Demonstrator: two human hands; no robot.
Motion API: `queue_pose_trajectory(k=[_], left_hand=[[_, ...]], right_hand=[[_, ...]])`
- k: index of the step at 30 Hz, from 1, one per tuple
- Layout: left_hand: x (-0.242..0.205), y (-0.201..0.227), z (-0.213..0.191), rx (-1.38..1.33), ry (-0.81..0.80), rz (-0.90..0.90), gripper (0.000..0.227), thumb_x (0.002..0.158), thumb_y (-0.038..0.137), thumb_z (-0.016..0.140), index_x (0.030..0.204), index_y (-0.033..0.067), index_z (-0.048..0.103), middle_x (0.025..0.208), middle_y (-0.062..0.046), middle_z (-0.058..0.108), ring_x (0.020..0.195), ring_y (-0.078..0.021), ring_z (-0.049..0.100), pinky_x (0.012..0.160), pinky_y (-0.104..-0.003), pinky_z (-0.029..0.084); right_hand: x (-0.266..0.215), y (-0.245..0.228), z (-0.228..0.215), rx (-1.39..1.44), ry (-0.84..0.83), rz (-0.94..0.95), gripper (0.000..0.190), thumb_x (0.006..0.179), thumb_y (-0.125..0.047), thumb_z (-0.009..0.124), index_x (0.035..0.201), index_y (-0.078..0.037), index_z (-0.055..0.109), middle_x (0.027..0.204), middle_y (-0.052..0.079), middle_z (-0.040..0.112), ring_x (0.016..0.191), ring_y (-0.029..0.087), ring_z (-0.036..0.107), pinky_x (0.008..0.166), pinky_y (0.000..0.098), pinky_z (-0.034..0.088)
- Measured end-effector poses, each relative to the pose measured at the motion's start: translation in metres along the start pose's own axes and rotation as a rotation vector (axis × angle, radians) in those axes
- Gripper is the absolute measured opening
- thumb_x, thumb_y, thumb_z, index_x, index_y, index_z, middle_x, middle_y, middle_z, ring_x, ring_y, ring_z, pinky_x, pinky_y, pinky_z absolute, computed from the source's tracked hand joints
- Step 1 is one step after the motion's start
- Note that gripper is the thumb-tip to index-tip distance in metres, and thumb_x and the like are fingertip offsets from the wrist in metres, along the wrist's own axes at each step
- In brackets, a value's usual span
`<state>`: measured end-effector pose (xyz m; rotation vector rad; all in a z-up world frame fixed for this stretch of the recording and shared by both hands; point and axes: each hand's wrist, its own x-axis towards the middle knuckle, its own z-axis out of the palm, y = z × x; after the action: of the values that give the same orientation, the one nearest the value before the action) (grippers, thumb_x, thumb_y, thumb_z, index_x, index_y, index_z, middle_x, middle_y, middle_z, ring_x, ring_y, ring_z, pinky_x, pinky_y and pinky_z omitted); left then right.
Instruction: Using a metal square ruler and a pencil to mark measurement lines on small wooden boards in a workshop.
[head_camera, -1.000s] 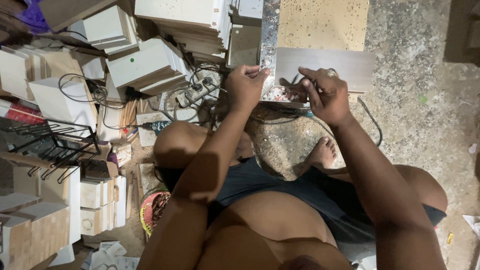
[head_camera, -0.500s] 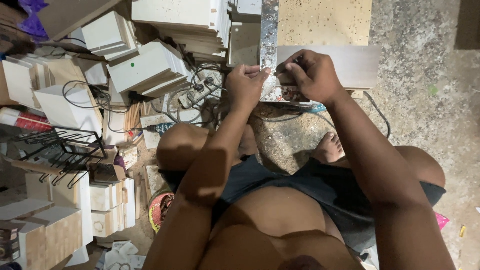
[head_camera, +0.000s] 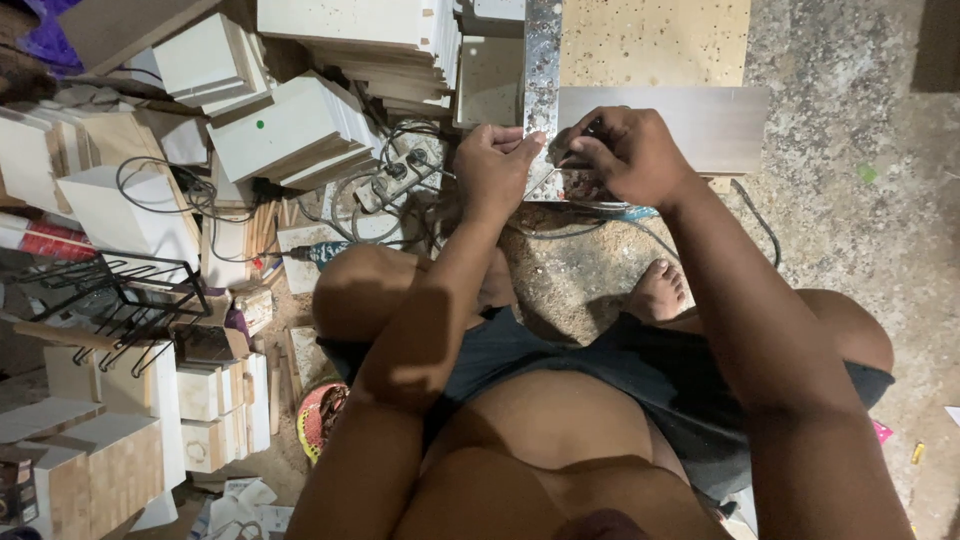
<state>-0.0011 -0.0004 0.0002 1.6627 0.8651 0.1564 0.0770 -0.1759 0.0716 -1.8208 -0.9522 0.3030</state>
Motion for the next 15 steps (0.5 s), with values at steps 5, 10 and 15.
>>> queue_pose_trajectory(k=[5, 10, 15], left_hand=[[-0.004, 0.006, -0.001, 0.022, 0.003, 0.020, 0.032, 0.082, 0.032, 0.092, 0.100, 0.0081, 0.080, 0.090, -0.011, 0.083, 0.083, -0.0228, 0.081, 0.068, -0.036, 0.063], [-0.004, 0.011, -0.004, 0.058, -0.018, -0.008, 0.032, 0.084, 0.035, 0.090, 0.101, 0.0109, 0.078, 0.099, -0.008, 0.084, 0.087, -0.0185, 0.080, 0.071, -0.035, 0.066], [-0.002, 0.007, -0.002, 0.050, -0.025, 0.005, 0.035, 0.083, 0.037, 0.090, 0.101, 0.0103, 0.078, 0.097, -0.008, 0.084, 0.086, -0.0184, 0.080, 0.069, -0.035, 0.065]], right_hand=[[-0.007, 0.036, 0.005, 0.052, 0.157, 0.050, 0.014, 0.114, -0.006, 0.069, 0.117, 0.006, 0.075, 0.104, 0.023, 0.077, 0.097, 0.036, 0.076, 0.087, 0.0451, 0.060], [-0.003, 0.050, 0.009, -0.095, 0.252, 0.000, 0.019, 0.117, -0.006, 0.065, 0.131, 0.003, 0.073, 0.124, 0.023, 0.076, 0.114, 0.035, 0.076, 0.094, 0.0420, 0.064], [-0.001, 0.042, 0.007, -0.184, 0.174, -0.109, 0.016, 0.110, 0.008, 0.066, 0.123, 0.004, 0.073, 0.116, 0.022, 0.077, 0.105, 0.035, 0.074, 0.089, 0.0437, 0.061]])
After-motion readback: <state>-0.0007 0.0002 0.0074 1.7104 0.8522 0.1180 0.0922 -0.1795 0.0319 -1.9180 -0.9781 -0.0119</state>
